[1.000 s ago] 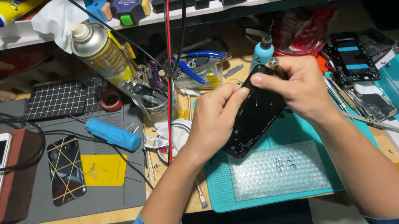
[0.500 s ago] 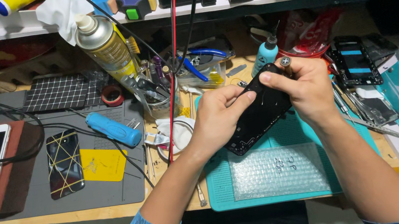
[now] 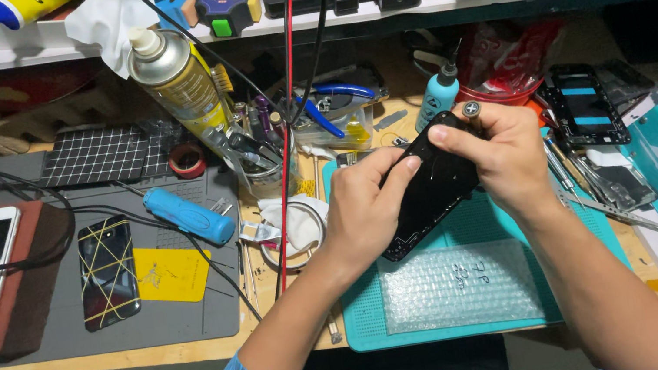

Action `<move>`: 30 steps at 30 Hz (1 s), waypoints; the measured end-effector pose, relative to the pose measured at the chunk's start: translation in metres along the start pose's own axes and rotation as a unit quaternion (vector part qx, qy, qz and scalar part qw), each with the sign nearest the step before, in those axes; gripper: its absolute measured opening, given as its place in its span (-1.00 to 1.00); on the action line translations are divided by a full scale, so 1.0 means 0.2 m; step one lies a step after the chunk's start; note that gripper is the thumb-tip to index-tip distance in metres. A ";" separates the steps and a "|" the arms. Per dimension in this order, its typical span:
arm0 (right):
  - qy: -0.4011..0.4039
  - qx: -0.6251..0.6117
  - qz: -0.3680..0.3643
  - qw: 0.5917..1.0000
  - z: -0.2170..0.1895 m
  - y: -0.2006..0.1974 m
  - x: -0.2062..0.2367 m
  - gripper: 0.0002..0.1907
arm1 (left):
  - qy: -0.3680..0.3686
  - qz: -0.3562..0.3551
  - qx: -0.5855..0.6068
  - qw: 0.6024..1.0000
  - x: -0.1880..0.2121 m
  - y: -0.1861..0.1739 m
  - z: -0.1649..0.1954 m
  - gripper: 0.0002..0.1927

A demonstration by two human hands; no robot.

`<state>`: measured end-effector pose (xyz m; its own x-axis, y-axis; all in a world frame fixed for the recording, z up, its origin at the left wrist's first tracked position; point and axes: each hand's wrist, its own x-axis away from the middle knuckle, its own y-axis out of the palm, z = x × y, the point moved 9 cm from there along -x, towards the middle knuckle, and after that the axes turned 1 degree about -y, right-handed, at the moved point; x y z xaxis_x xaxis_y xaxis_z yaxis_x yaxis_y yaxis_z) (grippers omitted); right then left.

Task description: The person uses a precision screwdriver to remove screws from the back of a disassembled smartphone. They carefully unscrew multiple fasteners around the camera module and place them on the workbench mat.

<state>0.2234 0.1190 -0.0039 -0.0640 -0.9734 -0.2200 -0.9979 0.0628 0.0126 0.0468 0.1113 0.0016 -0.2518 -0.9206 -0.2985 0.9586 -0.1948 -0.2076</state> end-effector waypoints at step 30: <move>0.000 -0.019 -0.013 1.000 0.02 0.00 0.02 -0.97 | -0.019 0.011 0.005 1.000 0.01 -0.03 0.03 -0.76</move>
<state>0.2228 0.1158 -0.0089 -0.0386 -0.9745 -0.2210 -0.9986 0.0296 0.0438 0.0411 0.1080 0.0083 -0.2255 -0.9368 -0.2673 0.9652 -0.1776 -0.1921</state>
